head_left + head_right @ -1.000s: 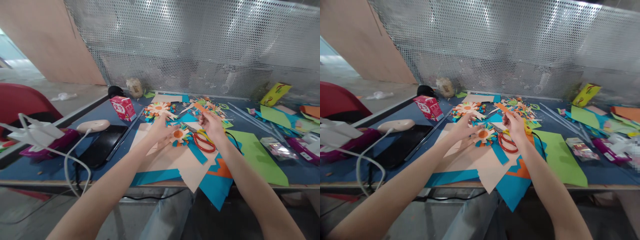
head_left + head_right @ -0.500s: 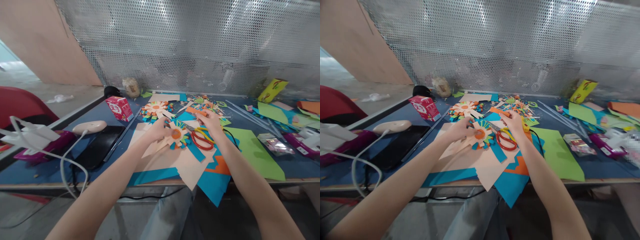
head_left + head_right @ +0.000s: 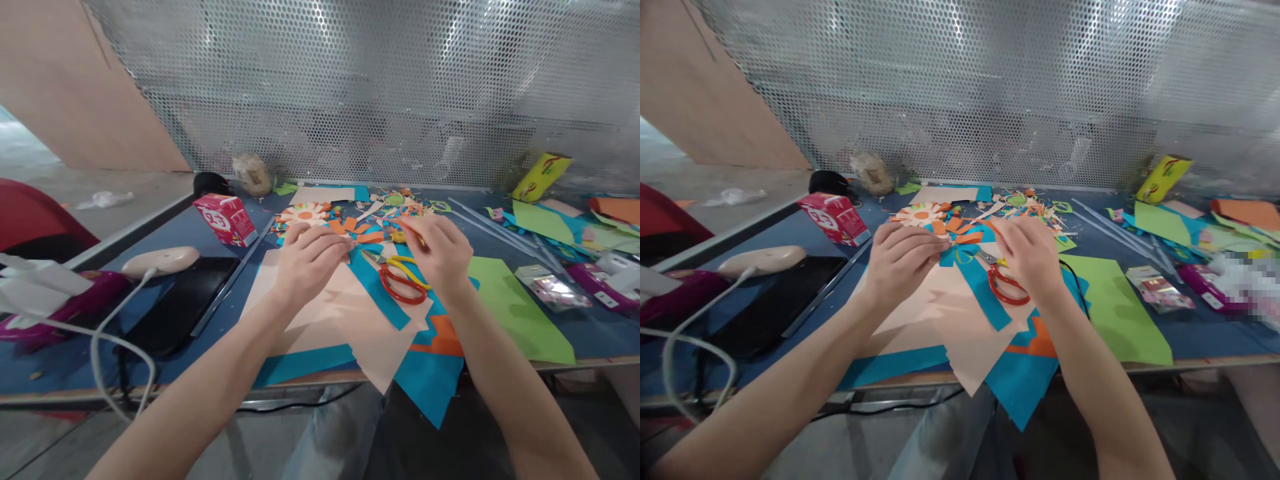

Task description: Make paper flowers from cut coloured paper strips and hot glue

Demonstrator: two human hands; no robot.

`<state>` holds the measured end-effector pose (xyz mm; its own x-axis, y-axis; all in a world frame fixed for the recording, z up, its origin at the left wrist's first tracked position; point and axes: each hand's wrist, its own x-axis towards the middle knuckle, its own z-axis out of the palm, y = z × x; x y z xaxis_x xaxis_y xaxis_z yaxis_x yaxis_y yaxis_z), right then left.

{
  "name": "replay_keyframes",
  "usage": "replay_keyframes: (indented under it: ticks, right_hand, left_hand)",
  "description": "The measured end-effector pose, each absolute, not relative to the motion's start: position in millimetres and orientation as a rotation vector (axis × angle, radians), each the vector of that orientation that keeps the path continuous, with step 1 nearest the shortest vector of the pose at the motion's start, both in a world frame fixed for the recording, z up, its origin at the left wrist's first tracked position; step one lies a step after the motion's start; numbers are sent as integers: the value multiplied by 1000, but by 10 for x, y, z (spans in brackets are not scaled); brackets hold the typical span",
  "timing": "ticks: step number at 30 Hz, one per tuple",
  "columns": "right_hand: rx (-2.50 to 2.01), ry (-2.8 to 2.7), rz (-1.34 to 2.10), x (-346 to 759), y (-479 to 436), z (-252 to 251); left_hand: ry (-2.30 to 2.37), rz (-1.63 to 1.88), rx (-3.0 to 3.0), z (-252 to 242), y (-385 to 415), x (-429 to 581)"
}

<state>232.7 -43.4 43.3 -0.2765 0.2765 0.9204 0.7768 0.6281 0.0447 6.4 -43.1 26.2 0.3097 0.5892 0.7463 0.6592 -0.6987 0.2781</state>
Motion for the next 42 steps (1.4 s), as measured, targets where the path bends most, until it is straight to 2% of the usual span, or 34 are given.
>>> replay_keyframes:
  ticks: [4,9,15,21,42]
  right_hand:
    - [-582,-1947,-899,2292,-535,444]
    - [-559,-1992,-1032,2243,-620,506]
    - [-440,-1971,-1279,2215,-650,556]
    - [-402,-1958,-1254,2194,-639,529]
    - [-518,-2071,-1116,2170,-635,511]
  left_hand:
    - [-1235,-1409,-2360,265,-454,18]
    - [-1209,-1390,-2317,271,-472,9]
    - [-921,-1321,-2093,240,-451,21]
    - [-656,-1306,-1900,258,-449,48]
    - [-615,-1297,-1927,284,-461,51]
